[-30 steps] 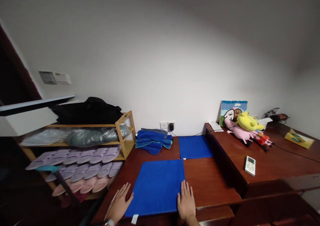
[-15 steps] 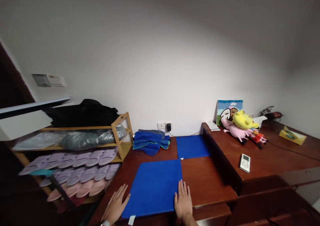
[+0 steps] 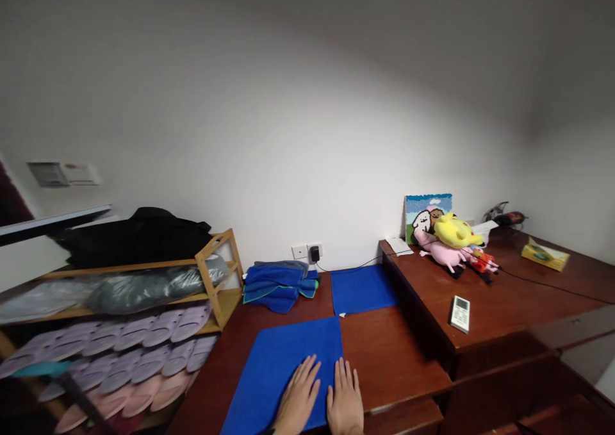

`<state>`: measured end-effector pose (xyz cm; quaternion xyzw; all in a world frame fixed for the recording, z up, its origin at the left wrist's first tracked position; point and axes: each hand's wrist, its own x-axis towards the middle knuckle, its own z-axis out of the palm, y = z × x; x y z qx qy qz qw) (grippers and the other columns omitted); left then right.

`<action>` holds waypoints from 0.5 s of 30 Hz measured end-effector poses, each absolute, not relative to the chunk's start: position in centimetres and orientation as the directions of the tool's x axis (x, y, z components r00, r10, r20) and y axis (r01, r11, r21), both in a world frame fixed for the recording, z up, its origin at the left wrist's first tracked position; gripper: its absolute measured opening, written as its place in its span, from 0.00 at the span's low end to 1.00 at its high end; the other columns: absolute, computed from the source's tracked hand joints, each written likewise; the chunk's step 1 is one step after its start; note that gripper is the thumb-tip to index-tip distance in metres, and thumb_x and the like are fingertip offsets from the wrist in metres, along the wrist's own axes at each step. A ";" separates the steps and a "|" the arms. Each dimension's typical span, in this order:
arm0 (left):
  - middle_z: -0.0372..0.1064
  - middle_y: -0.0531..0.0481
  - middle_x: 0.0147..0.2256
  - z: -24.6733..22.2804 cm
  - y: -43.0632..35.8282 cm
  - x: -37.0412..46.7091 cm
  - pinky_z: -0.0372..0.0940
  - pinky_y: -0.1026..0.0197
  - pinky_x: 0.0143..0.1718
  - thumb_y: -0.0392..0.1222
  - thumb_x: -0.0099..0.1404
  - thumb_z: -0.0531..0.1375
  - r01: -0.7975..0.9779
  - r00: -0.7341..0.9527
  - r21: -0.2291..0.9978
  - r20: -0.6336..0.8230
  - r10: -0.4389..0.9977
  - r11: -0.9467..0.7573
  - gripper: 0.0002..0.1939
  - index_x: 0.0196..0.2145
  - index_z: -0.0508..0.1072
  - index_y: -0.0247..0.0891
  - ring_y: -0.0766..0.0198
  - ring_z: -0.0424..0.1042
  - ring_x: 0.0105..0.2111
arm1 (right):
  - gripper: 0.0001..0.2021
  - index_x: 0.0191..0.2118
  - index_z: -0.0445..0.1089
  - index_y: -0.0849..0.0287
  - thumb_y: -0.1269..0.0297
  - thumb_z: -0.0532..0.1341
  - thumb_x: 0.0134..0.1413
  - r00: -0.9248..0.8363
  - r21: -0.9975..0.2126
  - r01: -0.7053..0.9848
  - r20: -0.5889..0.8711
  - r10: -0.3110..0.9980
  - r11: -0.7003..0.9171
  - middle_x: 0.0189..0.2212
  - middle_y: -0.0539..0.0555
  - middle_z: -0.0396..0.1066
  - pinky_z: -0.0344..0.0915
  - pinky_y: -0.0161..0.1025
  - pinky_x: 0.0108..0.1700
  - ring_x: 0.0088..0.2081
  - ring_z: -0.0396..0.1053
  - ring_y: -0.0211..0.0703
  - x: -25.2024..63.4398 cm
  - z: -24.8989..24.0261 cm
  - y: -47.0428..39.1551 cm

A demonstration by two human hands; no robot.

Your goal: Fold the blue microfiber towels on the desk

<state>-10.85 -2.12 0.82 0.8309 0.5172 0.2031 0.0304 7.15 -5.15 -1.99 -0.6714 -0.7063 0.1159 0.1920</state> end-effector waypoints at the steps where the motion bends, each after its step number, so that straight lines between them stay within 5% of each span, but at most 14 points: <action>1: 0.55 0.53 0.70 0.6 -2.3 -9.2 0.56 0.46 0.70 0.51 0.76 0.43 0.838 0.417 0.255 0.270 0.868 -0.482 0.28 0.70 0.59 0.50 0.56 0.56 0.70 | 0.29 0.73 0.47 0.54 0.54 0.39 0.71 -0.029 -0.420 0.904 0.112 0.993 0.074 0.73 0.47 0.41 0.40 0.54 0.74 0.74 0.38 0.48 7.2 -2.1 -5.1; 9: 0.43 0.55 0.73 -0.1 -3.0 -9.6 0.48 0.45 0.73 0.57 0.76 0.39 0.863 0.460 0.190 0.085 0.884 -0.467 0.31 0.72 0.46 0.47 0.56 0.46 0.72 | 0.30 0.74 0.45 0.56 0.54 0.39 0.70 -0.044 -0.423 0.904 0.070 0.997 0.070 0.74 0.48 0.38 0.37 0.53 0.75 0.75 0.35 0.48 7.4 -1.2 -5.4; 15: 0.40 0.50 0.73 0.6 -3.0 -21.4 0.43 0.44 0.73 0.63 0.74 0.39 0.975 0.181 0.130 0.023 0.983 -0.183 0.37 0.73 0.46 0.41 0.55 0.41 0.73 | 0.31 0.74 0.45 0.58 0.53 0.40 0.70 -0.022 -0.402 0.915 0.043 0.999 0.037 0.74 0.48 0.37 0.38 0.54 0.75 0.75 0.36 0.48 7.1 0.1 -5.9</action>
